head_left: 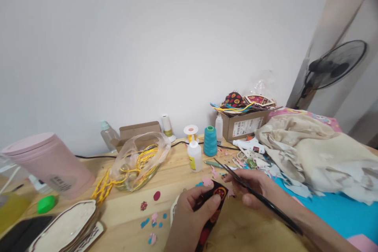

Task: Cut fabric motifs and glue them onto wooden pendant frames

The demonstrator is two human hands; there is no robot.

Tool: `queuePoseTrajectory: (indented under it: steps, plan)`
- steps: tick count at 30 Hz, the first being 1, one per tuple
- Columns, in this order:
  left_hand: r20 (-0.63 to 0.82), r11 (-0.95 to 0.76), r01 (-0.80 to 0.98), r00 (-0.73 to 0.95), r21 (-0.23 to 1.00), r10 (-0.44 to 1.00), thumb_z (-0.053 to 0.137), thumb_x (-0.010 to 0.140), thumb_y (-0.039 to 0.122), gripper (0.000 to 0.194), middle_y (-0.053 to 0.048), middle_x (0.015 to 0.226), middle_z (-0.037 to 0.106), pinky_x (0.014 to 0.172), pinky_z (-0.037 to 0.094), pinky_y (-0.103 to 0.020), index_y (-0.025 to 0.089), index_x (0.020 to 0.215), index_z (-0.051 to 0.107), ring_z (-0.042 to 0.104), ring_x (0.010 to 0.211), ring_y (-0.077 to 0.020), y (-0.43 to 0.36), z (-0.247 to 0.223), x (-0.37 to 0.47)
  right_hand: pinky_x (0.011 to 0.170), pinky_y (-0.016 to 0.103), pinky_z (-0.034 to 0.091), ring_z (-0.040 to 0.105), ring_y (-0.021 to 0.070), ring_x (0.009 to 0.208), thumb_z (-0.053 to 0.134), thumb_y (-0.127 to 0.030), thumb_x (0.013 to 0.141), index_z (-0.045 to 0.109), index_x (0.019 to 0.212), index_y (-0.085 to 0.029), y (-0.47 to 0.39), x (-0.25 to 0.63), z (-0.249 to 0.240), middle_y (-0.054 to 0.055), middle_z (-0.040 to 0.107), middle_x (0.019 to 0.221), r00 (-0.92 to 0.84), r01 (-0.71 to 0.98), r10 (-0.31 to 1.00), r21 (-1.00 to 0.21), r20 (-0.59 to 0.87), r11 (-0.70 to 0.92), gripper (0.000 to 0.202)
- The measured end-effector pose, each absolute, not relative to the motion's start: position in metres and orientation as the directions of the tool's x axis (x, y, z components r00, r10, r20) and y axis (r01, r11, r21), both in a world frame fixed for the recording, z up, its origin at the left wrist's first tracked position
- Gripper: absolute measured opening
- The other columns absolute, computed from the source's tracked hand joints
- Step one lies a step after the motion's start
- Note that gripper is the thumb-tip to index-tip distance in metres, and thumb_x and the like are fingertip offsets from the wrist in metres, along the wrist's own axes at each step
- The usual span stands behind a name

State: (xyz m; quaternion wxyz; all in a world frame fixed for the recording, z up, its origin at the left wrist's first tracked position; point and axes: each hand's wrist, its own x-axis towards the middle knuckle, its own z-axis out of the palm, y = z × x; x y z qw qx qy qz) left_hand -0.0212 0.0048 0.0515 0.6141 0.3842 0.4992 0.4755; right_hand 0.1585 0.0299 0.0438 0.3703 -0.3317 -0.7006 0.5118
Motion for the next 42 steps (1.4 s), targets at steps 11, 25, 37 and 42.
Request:
queuePoseTrajectory:
  steps: [11,25,37,42]
  plan:
    - [-0.24,0.303,-0.093,0.414,0.948,0.878,0.065,0.059,0.035,0.022,0.002,0.047,0.051,0.039,0.027,-0.018,0.013,0.065,0.066,0.043,0.041,-0.0064,-0.006,0.04,-0.009,0.05,0.022,0.038,0.048,0.0125,0.056,0.061,-0.016,0.063,0.055,0.082,-0.017,0.015,0.147,0.047,-0.002,0.051,0.063,-0.448,0.066,0.889,-0.988,0.099,0.143,0.02]
    - [-0.365,0.491,-0.605,0.328,0.627,0.871,0.073,0.054,0.021,0.034,-0.005,0.077,0.069,0.059,0.046,-0.026,0.018,0.086,0.064,0.064,0.066,-0.0182,-0.003,0.049,-0.008,0.061,0.024,0.041,0.053,0.0146,0.067,0.065,-0.026,0.066,0.054,0.084,-0.02,0.01,0.126,0.044,-0.002,0.059,0.072,-0.126,-0.248,0.992,-0.969,0.012,-0.019,0.022]
    - [-0.289,0.285,-0.454,0.061,0.844,0.955,0.074,0.049,0.019,0.028,-0.006,0.065,0.07,0.061,0.047,-0.029,0.014,0.074,0.065,0.064,0.064,-0.0208,0.012,0.043,-0.025,0.051,0.025,0.033,0.041,0.0156,0.06,0.049,-0.056,0.068,0.048,0.09,-0.02,0.027,0.147,0.049,-0.001,0.044,0.067,-0.42,0.116,0.888,-0.96,0.186,0.256,0.042]
    - [-0.298,0.301,-0.47,0.082,0.83,0.951,0.073,0.047,0.02,0.027,-0.006,0.063,0.069,0.058,0.047,-0.028,0.014,0.072,0.065,0.064,0.06,-0.0207,0.017,0.04,-0.029,0.056,0.029,0.039,0.048,0.0205,0.064,0.066,-0.043,0.059,0.056,0.091,-0.018,0.036,0.162,0.061,0.003,0.054,0.072,-0.548,0.375,0.835,-0.874,0.059,0.308,0.041]
